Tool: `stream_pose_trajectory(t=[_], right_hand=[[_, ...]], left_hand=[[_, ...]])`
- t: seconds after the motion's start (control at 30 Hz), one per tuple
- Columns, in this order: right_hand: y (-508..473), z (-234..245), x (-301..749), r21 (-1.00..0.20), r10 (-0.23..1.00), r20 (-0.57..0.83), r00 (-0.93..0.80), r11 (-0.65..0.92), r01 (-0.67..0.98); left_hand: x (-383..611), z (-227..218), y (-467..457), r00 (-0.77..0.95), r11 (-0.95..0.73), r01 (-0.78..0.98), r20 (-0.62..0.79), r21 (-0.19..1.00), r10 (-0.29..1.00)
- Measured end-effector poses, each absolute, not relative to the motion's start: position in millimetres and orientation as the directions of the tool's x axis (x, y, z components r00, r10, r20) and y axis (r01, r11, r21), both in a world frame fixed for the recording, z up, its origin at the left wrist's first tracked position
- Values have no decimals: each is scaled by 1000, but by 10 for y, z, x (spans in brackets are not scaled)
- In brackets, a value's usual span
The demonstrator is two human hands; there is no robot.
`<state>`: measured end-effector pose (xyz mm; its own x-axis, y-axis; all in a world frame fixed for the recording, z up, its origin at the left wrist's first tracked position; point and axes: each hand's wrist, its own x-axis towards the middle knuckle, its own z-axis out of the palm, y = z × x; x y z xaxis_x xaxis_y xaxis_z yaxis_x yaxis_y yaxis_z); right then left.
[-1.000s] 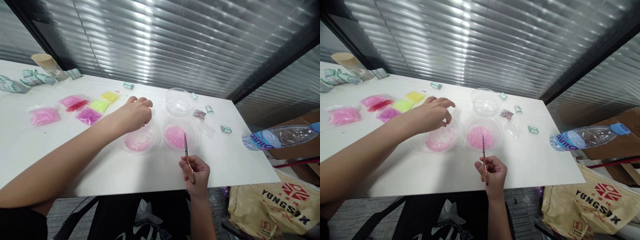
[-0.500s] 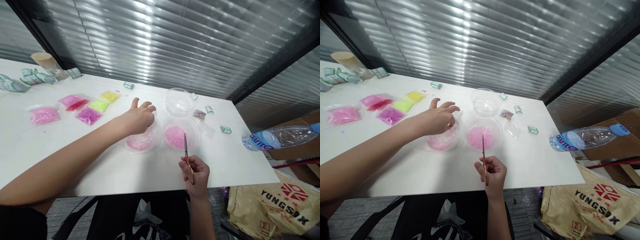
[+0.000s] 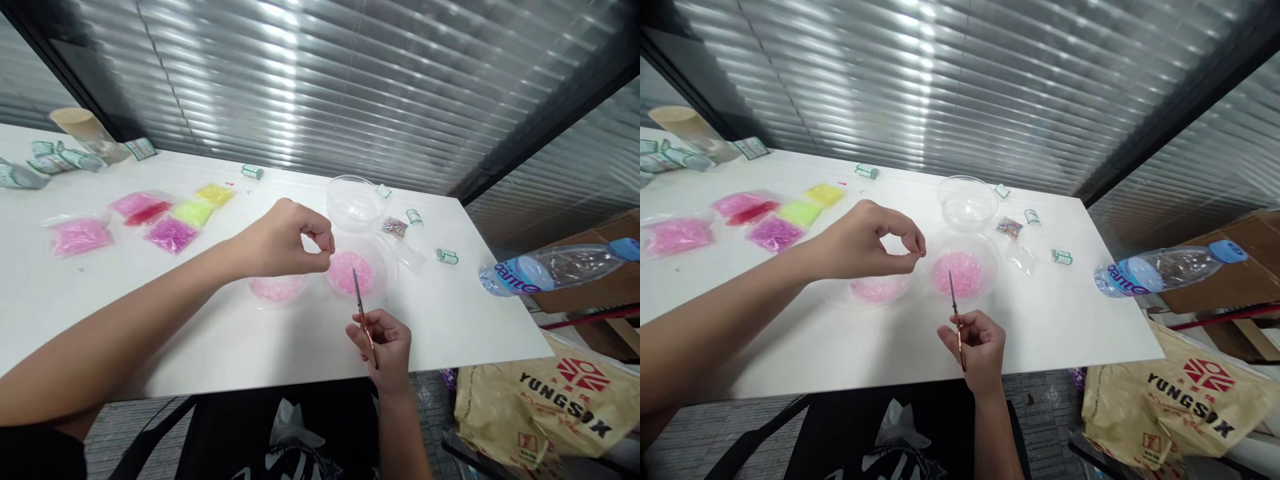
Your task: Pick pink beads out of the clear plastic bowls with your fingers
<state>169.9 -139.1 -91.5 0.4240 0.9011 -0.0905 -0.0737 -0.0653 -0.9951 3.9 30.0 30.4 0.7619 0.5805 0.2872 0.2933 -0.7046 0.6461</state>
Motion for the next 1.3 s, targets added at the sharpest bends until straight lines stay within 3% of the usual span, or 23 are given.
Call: stream_pose_trajectory(t=[0.2,0.3,0.73,1.3], right_hand=[[-1400,-915,1697,-995,909,-89,407,-67,-68],[-1404,-920,1705,-996,912,-88,401,-67,-66],[-1399,-858,1705,-999,949,28,313,37,-25],[-1408,-867,1698,-999,949,41,313,42,3]], left_hand=[[92,291,253,797,-596,262,178,759,578],[85,265,267,815,-601,215,197,769,544],[139,125,316,925,-771,49,263,634,275],[168,83,180,956,-823,83,189,562,225]])
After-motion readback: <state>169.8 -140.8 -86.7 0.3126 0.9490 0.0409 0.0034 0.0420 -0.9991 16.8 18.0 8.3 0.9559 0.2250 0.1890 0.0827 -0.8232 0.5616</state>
